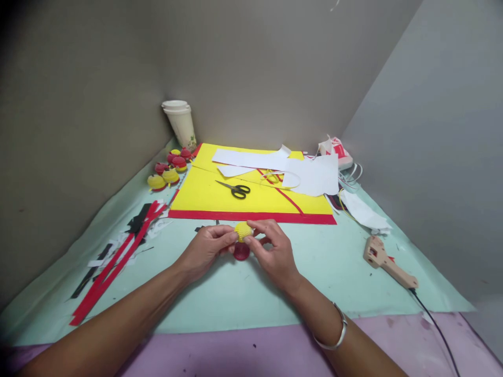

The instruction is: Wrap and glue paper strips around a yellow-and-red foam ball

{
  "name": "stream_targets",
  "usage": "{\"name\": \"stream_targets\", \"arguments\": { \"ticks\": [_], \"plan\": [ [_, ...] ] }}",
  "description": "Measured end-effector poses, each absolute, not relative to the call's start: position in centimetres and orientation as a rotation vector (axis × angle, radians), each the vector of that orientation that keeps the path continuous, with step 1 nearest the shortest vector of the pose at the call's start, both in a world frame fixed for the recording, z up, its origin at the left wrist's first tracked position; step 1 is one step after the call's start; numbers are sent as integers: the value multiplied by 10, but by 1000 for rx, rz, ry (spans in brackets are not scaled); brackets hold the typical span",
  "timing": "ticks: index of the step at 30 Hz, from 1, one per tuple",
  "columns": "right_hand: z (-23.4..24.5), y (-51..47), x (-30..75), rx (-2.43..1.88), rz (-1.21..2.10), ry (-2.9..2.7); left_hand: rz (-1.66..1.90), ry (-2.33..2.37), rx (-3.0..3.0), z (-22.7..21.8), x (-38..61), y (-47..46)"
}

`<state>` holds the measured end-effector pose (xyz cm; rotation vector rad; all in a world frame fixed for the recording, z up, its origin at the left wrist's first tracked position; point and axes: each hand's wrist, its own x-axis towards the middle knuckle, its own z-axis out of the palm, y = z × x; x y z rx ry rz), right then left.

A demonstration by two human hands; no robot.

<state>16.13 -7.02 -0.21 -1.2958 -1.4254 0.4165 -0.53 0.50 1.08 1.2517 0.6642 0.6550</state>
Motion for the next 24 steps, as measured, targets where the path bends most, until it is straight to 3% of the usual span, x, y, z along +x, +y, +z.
{"name": "stream_targets", "arguments": {
  "ticks": [9, 24],
  "plan": [
    [-8, -68, 162, -1333, 554, -1307, 708, 713, 1242, 12, -3, 3],
    [-2, -71, 162, -1316, 462, -1387, 688, 711, 1244, 12, -3, 5]
  ]
}}
